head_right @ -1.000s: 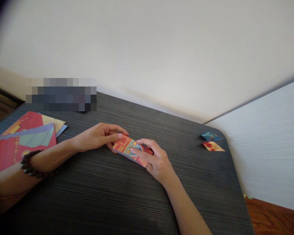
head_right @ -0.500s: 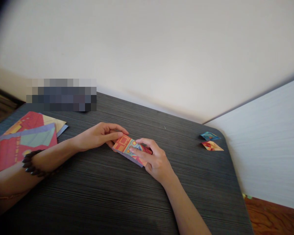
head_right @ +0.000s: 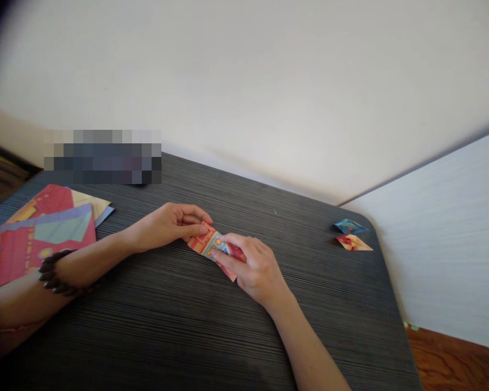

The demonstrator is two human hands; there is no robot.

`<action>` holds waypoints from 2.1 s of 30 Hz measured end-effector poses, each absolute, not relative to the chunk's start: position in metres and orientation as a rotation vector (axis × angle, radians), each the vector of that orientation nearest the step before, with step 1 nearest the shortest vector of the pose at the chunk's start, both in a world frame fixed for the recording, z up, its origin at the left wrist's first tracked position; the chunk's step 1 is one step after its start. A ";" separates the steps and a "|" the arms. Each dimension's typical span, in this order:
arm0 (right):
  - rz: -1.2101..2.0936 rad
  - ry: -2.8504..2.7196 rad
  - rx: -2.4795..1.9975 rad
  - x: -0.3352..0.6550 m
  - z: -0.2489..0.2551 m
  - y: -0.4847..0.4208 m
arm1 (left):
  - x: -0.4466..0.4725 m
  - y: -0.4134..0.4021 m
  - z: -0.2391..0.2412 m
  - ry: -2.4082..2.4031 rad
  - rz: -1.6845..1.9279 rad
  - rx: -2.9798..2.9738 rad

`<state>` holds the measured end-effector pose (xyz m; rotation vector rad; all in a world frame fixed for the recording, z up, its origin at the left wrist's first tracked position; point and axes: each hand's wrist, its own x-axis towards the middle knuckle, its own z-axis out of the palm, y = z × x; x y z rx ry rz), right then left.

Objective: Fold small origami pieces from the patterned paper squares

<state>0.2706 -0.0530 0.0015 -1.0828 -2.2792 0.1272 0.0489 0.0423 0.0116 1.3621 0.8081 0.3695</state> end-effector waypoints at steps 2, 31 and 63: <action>0.128 -2.277 -1.079 0.270 0.002 -0.053 | 0.049 0.042 0.011 0.809 0.376 1.349; 0.331 -2.280 -1.068 0.275 0.009 -0.053 | 0.048 0.042 0.012 0.887 0.396 1.401; 0.453 -2.056 -1.416 0.252 0.027 -0.060 | 0.073 -0.006 0.020 0.889 0.451 1.442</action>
